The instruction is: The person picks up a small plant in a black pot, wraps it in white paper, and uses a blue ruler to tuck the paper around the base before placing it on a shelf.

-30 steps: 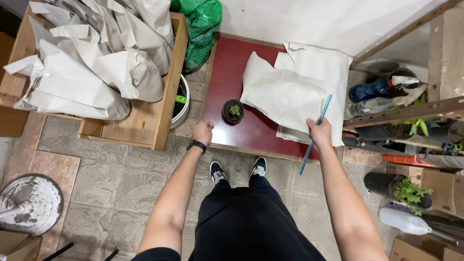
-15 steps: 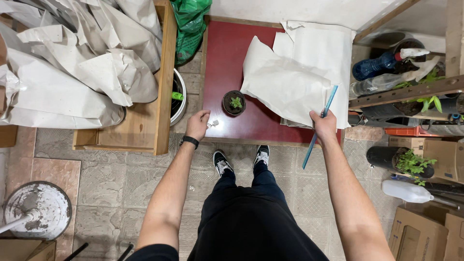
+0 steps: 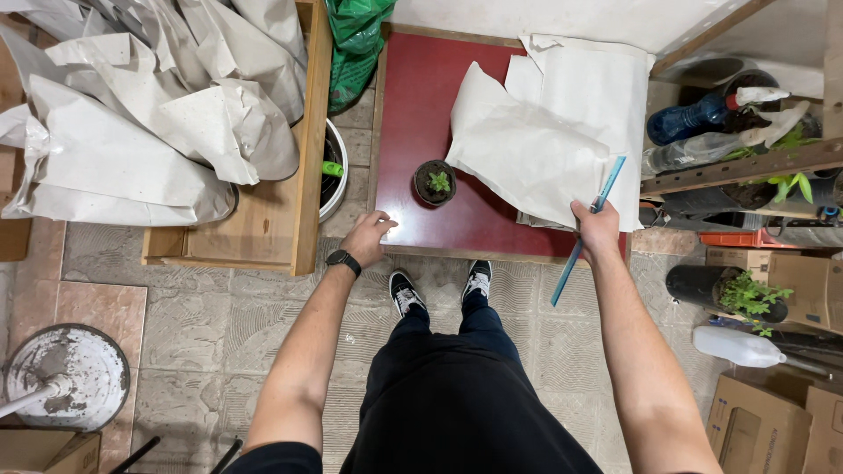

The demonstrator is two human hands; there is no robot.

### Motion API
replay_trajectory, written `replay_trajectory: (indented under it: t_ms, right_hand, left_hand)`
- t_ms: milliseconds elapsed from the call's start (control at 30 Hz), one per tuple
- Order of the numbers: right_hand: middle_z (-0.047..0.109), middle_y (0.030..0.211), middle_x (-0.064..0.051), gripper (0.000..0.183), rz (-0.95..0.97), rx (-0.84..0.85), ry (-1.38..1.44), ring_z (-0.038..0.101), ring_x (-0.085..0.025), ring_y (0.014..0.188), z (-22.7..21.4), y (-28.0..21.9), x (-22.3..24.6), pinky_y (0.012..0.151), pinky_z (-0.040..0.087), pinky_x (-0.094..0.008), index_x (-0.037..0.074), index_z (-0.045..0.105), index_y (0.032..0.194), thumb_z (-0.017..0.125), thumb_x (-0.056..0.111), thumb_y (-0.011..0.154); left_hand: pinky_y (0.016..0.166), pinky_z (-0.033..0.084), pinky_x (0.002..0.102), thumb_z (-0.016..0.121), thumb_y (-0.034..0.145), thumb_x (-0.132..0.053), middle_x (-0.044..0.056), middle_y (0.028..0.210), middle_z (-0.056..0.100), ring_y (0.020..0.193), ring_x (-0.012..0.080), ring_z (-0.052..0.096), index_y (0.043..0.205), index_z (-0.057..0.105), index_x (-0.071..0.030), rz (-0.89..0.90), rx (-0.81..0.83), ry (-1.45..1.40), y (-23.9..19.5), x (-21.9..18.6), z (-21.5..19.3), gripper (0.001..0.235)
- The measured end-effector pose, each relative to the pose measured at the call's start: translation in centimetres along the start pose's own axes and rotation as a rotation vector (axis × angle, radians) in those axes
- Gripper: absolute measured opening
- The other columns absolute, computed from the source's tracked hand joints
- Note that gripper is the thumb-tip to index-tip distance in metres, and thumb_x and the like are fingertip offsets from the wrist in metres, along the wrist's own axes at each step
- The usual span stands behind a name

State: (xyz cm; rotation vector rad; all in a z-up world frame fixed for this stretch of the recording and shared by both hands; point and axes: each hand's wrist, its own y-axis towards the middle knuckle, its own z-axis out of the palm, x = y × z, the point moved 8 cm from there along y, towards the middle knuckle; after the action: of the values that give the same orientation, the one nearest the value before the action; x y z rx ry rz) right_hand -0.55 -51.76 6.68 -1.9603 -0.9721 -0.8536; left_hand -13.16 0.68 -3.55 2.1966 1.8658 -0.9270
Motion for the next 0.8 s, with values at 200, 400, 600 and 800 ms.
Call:
replay_trajectory:
  t_ms: [200, 400, 600, 800]
  right_hand:
    - [0.056, 0.089, -0.005, 0.033, 0.122, -0.006, 0.360, 0.062, -0.018, 0.063, 1.2, 0.4, -0.5, 0.045, 0.056, -0.032, 0.005, 0.064, 0.123, 0.088, 0.012, 0.102]
    - [0.056, 0.095, -0.006, 0.030, 0.145, 0.121, 0.672, 0.064, -0.015, 0.070, 2.6, -0.6, 5.7, 0.047, 0.042, -0.018, 0.003, 0.061, 0.126, 0.080, -0.002, 0.105]
    - [0.057, 0.093, 0.000, 0.027, 0.028, 0.238, 0.703, 0.058, -0.009, 0.070, 2.9, -2.2, 15.3, 0.048, 0.035, -0.015, 0.004, 0.061, 0.127, 0.080, 0.001, 0.108]
    - [0.076, 0.095, -0.004, 0.027, -0.106, 0.251, 0.576, 0.079, -0.017, 0.079, 5.0, 4.4, 17.2, 0.067, 0.067, -0.032, 0.005, 0.071, 0.126, 0.088, 0.009, 0.105]
  left_hand:
    - [0.130, 0.050, 0.051, 0.097, 0.084, -0.060, 0.015, 0.158, 0.056, 0.147, 0.0441, 0.057, 0.156, 0.066, -0.012, -0.162, -0.104, -0.446, -0.8, -2.6, -7.2, 0.092]
    - [0.102, 0.067, 0.040, 0.078, 0.111, -0.054, 0.012, 0.136, 0.079, 0.121, 0.0274, 0.079, 0.142, 0.075, -0.016, -0.381, -0.388, -0.917, 4.9, 1.6, -9.0, 0.050]
    - [0.118, 0.053, 0.046, 0.056, 0.117, -0.071, 0.022, 0.163, 0.063, 0.144, 0.0322, 0.064, 0.166, 0.048, -0.008, -0.233, -0.247, -1.463, 9.3, -5.2, -16.7, 0.081]
    - [0.125, 0.045, 0.062, 0.054, 0.107, -0.085, 0.031, 0.166, 0.056, 0.152, 0.0478, 0.058, 0.182, 0.021, -0.014, -0.123, 0.085, -1.642, 13.2, -10.5, -19.5, 0.108]
